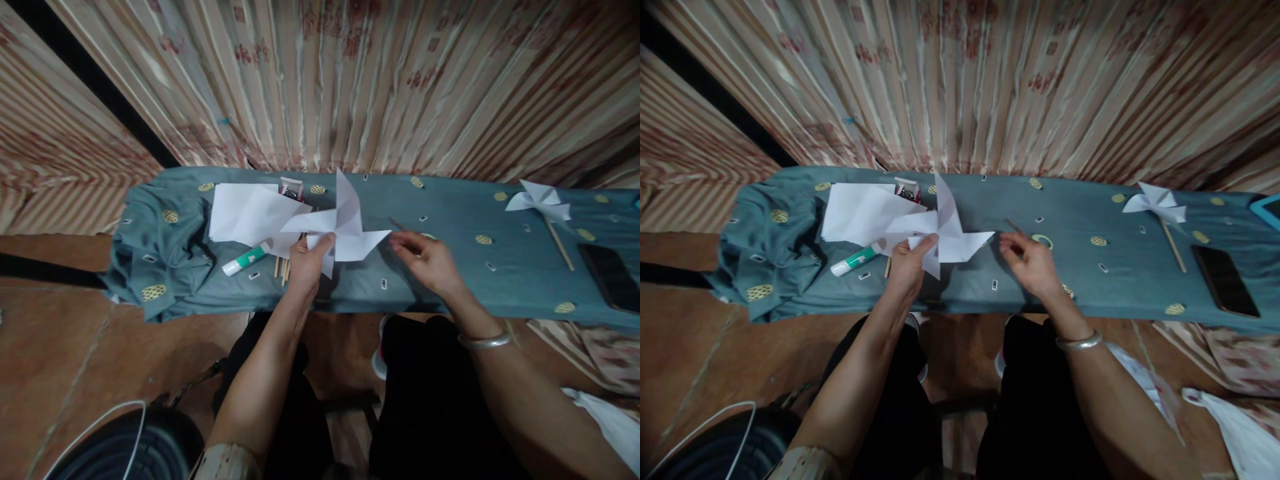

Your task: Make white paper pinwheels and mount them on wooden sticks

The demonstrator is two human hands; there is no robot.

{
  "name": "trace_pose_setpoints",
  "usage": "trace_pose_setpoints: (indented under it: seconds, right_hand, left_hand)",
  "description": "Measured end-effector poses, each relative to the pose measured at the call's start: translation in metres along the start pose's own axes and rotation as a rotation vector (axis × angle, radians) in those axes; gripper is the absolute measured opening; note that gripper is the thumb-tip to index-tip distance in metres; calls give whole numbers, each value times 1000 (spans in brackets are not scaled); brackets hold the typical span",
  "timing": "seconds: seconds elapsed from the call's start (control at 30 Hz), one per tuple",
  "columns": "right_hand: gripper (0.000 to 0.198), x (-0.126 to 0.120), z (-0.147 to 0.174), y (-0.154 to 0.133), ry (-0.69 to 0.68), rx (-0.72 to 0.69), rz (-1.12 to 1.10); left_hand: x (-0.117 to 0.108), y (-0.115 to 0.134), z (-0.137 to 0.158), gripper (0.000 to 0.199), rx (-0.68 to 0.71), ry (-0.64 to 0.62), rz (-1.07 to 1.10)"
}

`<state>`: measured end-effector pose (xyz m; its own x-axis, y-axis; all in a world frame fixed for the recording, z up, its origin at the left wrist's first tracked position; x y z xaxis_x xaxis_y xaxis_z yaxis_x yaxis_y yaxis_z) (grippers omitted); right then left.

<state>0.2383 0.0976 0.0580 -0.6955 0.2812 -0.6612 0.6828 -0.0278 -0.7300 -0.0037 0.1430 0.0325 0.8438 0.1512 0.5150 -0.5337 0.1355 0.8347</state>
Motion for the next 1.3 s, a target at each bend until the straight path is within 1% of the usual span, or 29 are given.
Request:
trace_pose_setpoints:
  seconds: [0.07, 0.1, 0.13, 0.2, 0.27, 0.37, 0.47, 0.6, 0.67, 0.73, 0.83, 0.93, 1.0, 1.03, 1.07, 1.1, 1.17, 1.2, 1.23, 1.27, 1.3]
  right_hand:
    - [25, 22, 6, -15, -139, -61, 185]
    - [26, 31, 9, -22, -184, -90, 248]
    - [28, 38, 10, -29, -214, -114, 291]
    - [30, 46, 10, -38, -231, -140, 334]
    - [31, 47, 7, -41, -217, -136, 345]
    - [31, 43, -1, -39, -179, -104, 323]
    - [30, 31, -10, -35, -100, -82, 289]
    - [29, 8, -25, -23, 61, -44, 271]
    - [28, 5, -31, -18, 80, -35, 268]
    - [25, 14, -34, -19, 47, -51, 258]
    - [24, 41, -29, -33, -60, -120, 247]
    - [26, 71, -20, -50, -204, -193, 253]
    - [24, 79, -20, -52, -239, -201, 210]
    - [22, 77, -23, -49, -220, -188, 166]
    - [19, 70, -28, -44, -172, -171, 102]
    - [17, 60, -35, -38, -101, -154, 17]
    - [25, 40, -51, -24, 20, -124, -38]
    - [25, 26, -59, -15, 117, -71, -138]
    - [24, 17, -67, -11, 166, -43, -203]
    - [23, 11, -74, -13, 189, -43, -216]
    - [22, 9, -81, -21, 188, -71, -183]
  left_hand:
    - [5, -8, 4, 27, -36, -8, 18]
    - [6, -10, 5, 27, -47, -7, 24]
    - [7, -11, 5, 27, -53, -3, 30]
    - [5, -9, 5, 26, -49, 7, 37]
    - [0, -4, 3, 26, -35, 18, 34]
    - [-10, 2, 1, 26, -30, 21, 24]
    - [-18, 9, -3, 23, -23, 20, 25]
    - [-28, 24, -8, 23, 33, 38, 23]
    - [-33, 30, -11, 24, 65, 60, 29]
    - [-36, 34, -13, 26, 79, 81, 29]
    - [-38, 35, -14, 28, 78, 90, 19]
    - [-33, 29, -11, 30, 37, 75, 30]
    - [-27, 21, -7, 31, -14, 59, 53]
    - [-24, 15, -4, 31, -54, 45, 64]
    - [-19, 9, 0, 32, -101, 23, 77]
    - [-16, 3, 3, 34, -129, 20, 99]
    - [-11, -7, 9, 33, -179, 17, 105]
    - [-8, -11, 11, 34, -199, 9, 97]
    - [-6, -13, 12, 34, -210, 2, 94]
    - [-4, -15, 12, 34, -220, -4, 92]
    - [-3, -15, 12, 35, -222, -4, 93]
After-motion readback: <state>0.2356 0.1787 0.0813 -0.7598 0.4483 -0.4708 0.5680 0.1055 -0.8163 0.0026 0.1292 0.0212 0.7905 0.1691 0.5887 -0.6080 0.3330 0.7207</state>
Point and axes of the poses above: each hand's wrist, its own z-axis away from the middle knuckle, its own x-axis out of the palm, y = z × x, the point moved 8 cm from there along -z, towards the middle knuckle, and after that the axes turned 2 degrees about x, right-handed, at the moved point
